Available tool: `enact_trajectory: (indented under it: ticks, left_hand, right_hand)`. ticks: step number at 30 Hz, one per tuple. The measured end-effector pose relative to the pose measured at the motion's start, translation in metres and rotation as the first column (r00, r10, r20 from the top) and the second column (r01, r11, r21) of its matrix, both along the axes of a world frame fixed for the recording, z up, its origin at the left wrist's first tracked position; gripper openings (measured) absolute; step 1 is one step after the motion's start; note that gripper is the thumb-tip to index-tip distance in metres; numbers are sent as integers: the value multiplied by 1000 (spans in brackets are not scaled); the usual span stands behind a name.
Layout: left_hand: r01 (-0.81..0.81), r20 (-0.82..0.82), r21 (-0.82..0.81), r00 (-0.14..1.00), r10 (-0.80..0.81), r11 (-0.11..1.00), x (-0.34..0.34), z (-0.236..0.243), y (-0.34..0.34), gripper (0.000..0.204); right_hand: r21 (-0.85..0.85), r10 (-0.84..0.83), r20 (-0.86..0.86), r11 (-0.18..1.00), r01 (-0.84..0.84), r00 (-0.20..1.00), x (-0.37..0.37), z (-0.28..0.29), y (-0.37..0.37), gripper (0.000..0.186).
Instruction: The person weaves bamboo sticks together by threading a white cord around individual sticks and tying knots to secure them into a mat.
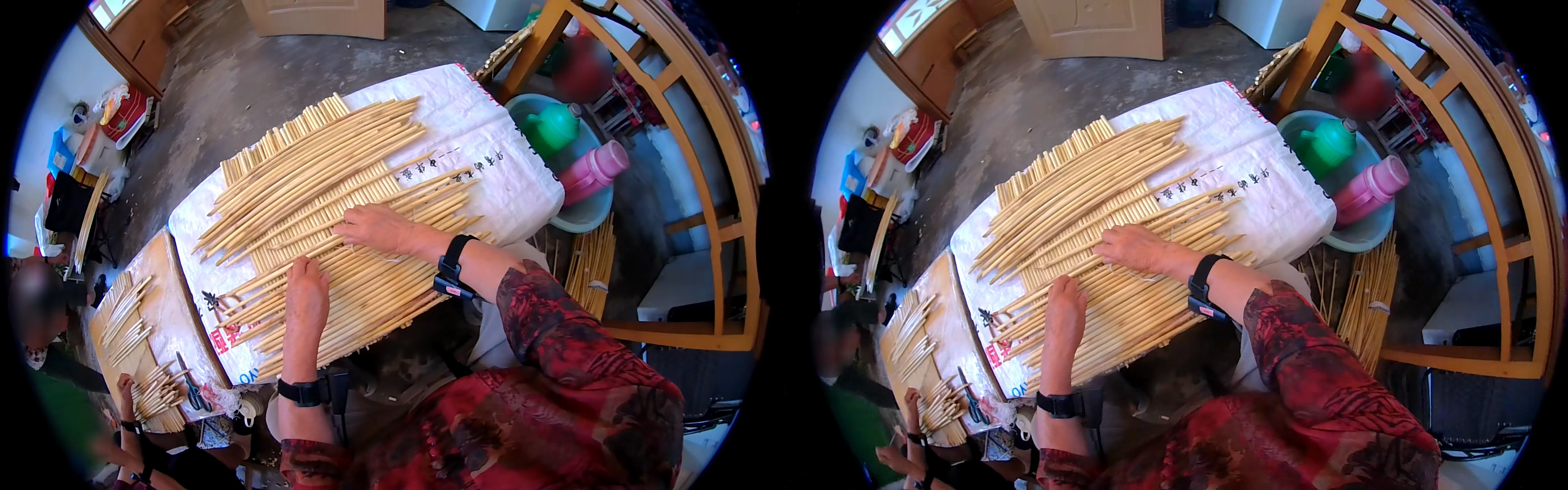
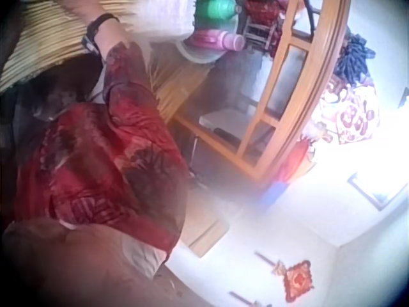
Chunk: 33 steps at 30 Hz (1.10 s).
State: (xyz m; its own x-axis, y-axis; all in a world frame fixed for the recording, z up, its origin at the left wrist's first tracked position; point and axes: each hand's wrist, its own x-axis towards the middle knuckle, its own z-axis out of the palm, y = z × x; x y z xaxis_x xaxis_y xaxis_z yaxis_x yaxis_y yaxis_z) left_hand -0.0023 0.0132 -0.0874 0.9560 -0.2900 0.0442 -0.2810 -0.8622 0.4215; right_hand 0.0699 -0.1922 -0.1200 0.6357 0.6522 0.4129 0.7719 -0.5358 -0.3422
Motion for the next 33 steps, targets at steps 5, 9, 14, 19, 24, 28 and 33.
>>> enact_trajectory:
  ticks: [5,9,14,19,24,28,33]
  left_hand:
    - [14,0,-11,1000,-14,1000,-1,4,1,25]
    - [13,-32,6,999,-13,1000,0,6,-1,27]
    - [12,-7,-23,1000,-12,1000,-2,5,-3,24]
    - [2,14,-43,1000,-1,999,0,-1,1,20]
    - [32,-52,0,998,-32,999,4,1,1,21]
    - [-32,-62,-84,998,27,996,-2,3,4,24]
    - [-61,-33,-180,998,56,982,-4,10,1,25]
  right_hand:
    - [-17,-14,-12,1000,14,1000,1,-4,2,19]
    - [-25,-10,-9,1000,9,1000,1,-3,-1,18]
    - [-51,-20,-19,999,19,1000,1,-6,-3,28]
    - [-64,-7,9,998,8,1000,4,-5,3,16]
    - [-38,-29,14,999,29,999,-1,-2,-2,25]
    - [-36,10,1,999,-10,1000,-1,5,3,22]
    - [-74,-5,-12,997,4,1000,-3,13,2,30]
